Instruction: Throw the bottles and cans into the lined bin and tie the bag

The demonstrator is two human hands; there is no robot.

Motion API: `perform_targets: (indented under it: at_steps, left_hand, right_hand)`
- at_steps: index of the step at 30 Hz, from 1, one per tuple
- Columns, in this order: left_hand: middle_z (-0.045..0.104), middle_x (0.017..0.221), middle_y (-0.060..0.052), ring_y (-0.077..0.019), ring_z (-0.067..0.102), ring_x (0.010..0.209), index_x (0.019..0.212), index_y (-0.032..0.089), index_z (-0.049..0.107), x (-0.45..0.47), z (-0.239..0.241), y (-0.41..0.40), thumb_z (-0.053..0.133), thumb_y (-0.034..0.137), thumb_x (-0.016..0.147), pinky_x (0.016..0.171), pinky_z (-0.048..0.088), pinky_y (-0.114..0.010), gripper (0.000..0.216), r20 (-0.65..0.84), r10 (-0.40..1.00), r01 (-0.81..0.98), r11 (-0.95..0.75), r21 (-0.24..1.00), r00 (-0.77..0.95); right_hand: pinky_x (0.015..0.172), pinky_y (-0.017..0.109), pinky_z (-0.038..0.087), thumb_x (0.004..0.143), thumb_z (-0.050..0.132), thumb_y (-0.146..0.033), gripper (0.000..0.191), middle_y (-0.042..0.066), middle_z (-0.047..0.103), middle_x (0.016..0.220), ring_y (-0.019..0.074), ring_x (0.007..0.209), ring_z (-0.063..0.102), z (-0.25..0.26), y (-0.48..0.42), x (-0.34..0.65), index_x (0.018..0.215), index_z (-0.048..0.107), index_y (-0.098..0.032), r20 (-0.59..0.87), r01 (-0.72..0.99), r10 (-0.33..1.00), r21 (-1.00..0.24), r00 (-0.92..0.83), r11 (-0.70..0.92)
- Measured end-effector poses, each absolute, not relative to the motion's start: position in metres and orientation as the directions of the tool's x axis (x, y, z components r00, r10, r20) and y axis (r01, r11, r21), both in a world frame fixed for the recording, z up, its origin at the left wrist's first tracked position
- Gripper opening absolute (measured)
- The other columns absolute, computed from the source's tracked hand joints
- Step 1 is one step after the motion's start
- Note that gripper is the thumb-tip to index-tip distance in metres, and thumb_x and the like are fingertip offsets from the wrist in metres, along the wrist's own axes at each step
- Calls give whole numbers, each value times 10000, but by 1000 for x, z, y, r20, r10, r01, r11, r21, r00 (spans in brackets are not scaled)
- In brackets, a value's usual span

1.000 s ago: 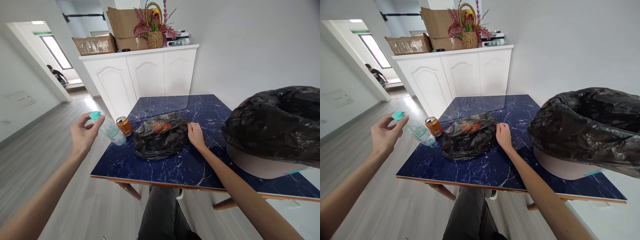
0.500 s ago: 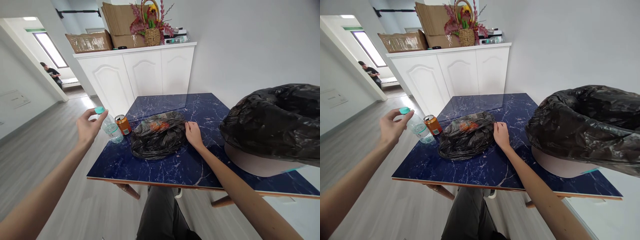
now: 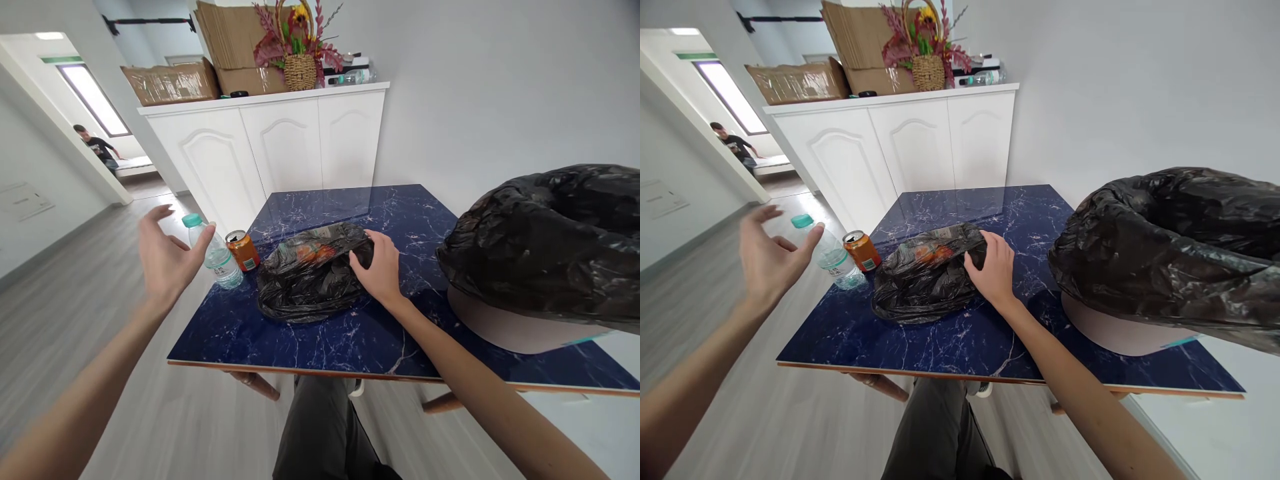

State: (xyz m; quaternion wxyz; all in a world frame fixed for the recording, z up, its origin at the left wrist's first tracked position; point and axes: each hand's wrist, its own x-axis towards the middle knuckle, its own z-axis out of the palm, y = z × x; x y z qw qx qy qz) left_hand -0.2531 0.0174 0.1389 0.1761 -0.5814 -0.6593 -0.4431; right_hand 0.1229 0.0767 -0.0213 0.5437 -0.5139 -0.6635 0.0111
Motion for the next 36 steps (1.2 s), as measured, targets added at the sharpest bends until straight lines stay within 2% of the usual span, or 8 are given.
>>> perform_targets:
  at_steps: [2,5,7,10,14,19,23,36]
  left_hand:
    - [521,1560,-178,-65,511,605,1492,132,446,-241,138,9,821,421,864,707,499,-317,786,846,510,939,-193,286,-153]
    - [665,1282,-92,-116,593,677,1336,181,554,-211,133,-4,705,360,973,633,481,-285,433,842,536,906,-385,175,65]
    - [718,1061,-42,-170,668,792,1204,217,635,-187,124,-8,590,351,1064,750,547,-312,199,668,691,838,-513,183,277]
    - [741,1225,-73,-231,713,1133,1204,238,653,-153,91,-6,447,380,1139,1039,574,-394,258,350,770,650,-638,413,533]
    - [673,1429,-95,-241,637,1361,1365,267,592,-130,30,10,396,395,1155,1221,499,-456,315,267,783,550,-595,586,562]
    - [582,1544,-152,-313,489,1520,1364,247,612,-136,-8,28,429,357,1132,1296,387,-588,315,403,798,699,-594,399,448]
    - [508,1627,-173,-346,430,1565,1378,224,602,-148,-10,39,434,309,1114,1286,377,-613,324,530,780,813,-522,259,332]
    - [490,1659,-187,-410,400,1569,1650,185,328,-143,4,86,536,550,1069,1292,331,-612,716,487,807,869,-463,173,333]
  right_hand:
    - [1230,615,399,996,650,-371,517,186,631,1461,378,1423,553,-11,68,118,1490,573,-240,797,709,603,-436,19,554]
    - [1222,576,438,1019,611,-227,340,130,719,1349,331,1392,612,-2,60,112,1349,679,-271,861,643,485,-285,-154,711]
    - [1149,509,524,1024,577,-159,286,90,781,1211,283,1264,699,-2,58,109,1241,729,-269,843,529,451,-250,-293,811]
    - [1027,433,604,1043,532,-144,304,72,808,1158,241,1107,755,-8,58,105,1240,736,-254,733,389,485,-318,-478,865]
    - [1077,464,584,1087,459,-163,366,101,777,1326,262,1223,730,-17,63,106,1362,692,-227,632,416,564,-386,-531,824]
    - [1145,501,530,1039,409,-77,508,120,714,1464,283,1312,688,-19,73,111,1469,649,-199,625,566,643,-361,-443,741]
    - [1153,511,530,1031,460,-141,565,147,485,1707,333,1344,651,-19,75,114,1586,564,-169,586,688,730,-366,-352,626]
    - [1109,524,554,1000,585,-285,764,196,296,1794,386,1385,633,-28,80,115,1723,353,-195,432,791,854,-396,-289,467]
